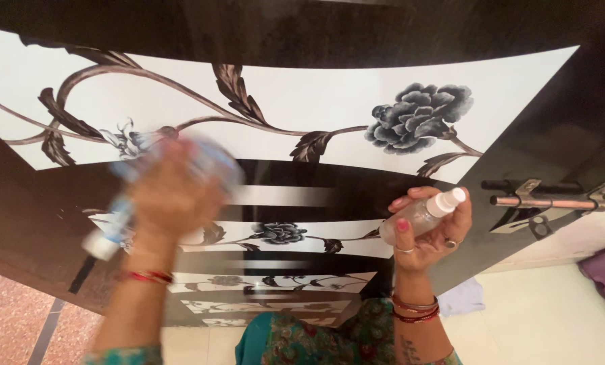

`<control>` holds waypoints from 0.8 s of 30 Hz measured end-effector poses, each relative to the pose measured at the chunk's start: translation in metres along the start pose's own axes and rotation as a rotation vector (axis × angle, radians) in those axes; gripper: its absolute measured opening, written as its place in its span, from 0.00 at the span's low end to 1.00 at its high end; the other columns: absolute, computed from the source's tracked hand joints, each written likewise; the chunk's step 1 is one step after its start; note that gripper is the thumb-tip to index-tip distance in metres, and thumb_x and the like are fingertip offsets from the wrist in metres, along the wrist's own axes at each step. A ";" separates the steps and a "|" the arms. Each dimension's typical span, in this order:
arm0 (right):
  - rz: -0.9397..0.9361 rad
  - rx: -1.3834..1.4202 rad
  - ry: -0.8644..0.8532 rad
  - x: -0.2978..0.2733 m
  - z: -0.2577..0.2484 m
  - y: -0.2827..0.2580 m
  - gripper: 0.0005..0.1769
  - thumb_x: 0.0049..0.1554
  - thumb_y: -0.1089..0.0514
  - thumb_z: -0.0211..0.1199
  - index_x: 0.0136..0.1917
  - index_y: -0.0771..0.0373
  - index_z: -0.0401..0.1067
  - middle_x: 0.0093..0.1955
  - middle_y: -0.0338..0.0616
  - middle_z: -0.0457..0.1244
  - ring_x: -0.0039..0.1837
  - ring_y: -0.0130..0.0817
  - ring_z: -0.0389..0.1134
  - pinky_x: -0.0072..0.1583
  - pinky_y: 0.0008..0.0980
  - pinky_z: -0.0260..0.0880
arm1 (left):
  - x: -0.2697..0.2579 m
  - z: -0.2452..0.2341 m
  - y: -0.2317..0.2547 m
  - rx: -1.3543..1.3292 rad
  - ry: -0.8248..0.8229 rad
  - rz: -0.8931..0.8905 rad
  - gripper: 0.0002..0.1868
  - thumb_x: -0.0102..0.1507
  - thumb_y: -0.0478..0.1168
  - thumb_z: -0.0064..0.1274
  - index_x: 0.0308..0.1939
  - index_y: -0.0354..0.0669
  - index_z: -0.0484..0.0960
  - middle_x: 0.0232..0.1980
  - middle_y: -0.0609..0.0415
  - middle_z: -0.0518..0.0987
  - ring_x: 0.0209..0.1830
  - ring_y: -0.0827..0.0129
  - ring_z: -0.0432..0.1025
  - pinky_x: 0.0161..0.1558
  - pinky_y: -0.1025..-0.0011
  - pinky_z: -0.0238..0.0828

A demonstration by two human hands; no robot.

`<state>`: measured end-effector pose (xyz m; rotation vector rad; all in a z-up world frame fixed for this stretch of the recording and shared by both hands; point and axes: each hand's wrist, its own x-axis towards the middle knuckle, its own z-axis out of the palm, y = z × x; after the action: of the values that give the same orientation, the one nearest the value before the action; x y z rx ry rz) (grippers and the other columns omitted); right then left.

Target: The person sprays a liquid from a small bottle onto a dark wooden cabinet with floral decals and wipes the surface with a blue cloth. The person repeatedly sprays and wipes the same areas of the cabinet throughout the clip.

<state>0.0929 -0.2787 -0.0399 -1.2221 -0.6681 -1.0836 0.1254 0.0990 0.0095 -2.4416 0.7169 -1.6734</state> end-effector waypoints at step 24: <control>-0.037 -0.090 0.039 -0.008 0.003 0.007 0.43 0.66 0.56 0.63 0.84 0.48 0.40 0.58 0.57 0.64 0.48 0.36 0.69 0.52 0.34 0.75 | 0.126 -0.001 0.064 -0.065 0.236 -0.738 0.33 0.76 0.60 0.16 0.84 0.60 0.39 0.85 0.54 0.35 0.88 0.58 0.31 0.88 0.57 0.27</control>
<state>0.0967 -0.2733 -0.0495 -1.2662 -0.6201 -1.1761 0.1404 -0.0117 0.0963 -2.7758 -0.1736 -2.2148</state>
